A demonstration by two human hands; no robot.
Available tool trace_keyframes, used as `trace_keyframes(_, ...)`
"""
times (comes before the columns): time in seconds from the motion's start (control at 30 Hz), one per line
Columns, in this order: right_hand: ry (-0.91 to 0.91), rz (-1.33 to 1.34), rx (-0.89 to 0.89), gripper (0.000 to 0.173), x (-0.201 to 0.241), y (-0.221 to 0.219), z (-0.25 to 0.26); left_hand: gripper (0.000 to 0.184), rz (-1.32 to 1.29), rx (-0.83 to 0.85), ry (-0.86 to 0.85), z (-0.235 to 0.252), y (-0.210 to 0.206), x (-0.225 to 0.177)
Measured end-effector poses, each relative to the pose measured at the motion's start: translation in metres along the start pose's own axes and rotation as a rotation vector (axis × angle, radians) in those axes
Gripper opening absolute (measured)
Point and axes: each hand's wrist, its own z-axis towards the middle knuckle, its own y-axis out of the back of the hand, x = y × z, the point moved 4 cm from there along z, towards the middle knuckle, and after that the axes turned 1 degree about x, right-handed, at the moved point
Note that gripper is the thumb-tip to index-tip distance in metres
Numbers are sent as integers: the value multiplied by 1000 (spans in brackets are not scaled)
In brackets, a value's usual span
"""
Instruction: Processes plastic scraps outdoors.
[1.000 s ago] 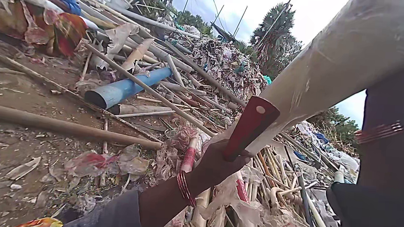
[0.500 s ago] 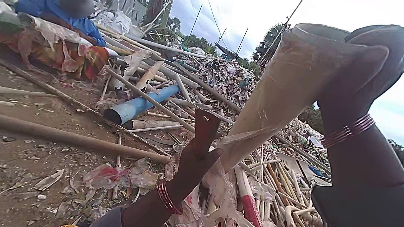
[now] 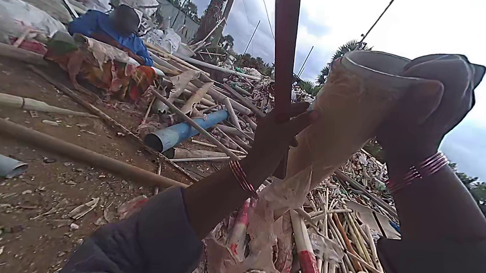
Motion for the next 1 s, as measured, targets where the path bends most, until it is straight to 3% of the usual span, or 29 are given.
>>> trace_keyframes(0.17,1,19,3,63,-1,1,0,8,23,-16,-7,8,-3,-7)
trace_keyframes(0.47,-22,5,16,60,-8,7,-3,13,-75,312,-170,-46,-6,-1)
trace_keyframes(0.57,3,18,27,62,-12,4,-4,15,-148,317,-135,-63,-10,7)
trace_keyframes(0.67,94,53,-126,58,-49,-25,-28,15,-212,331,-129,-72,-14,13)
trace_keyframes(0.83,37,67,24,63,4,-4,4,15,-159,306,-148,-75,-6,5)
trace_keyframes(1.0,26,66,-10,60,7,-11,4,10,-18,206,-281,-74,23,-6)
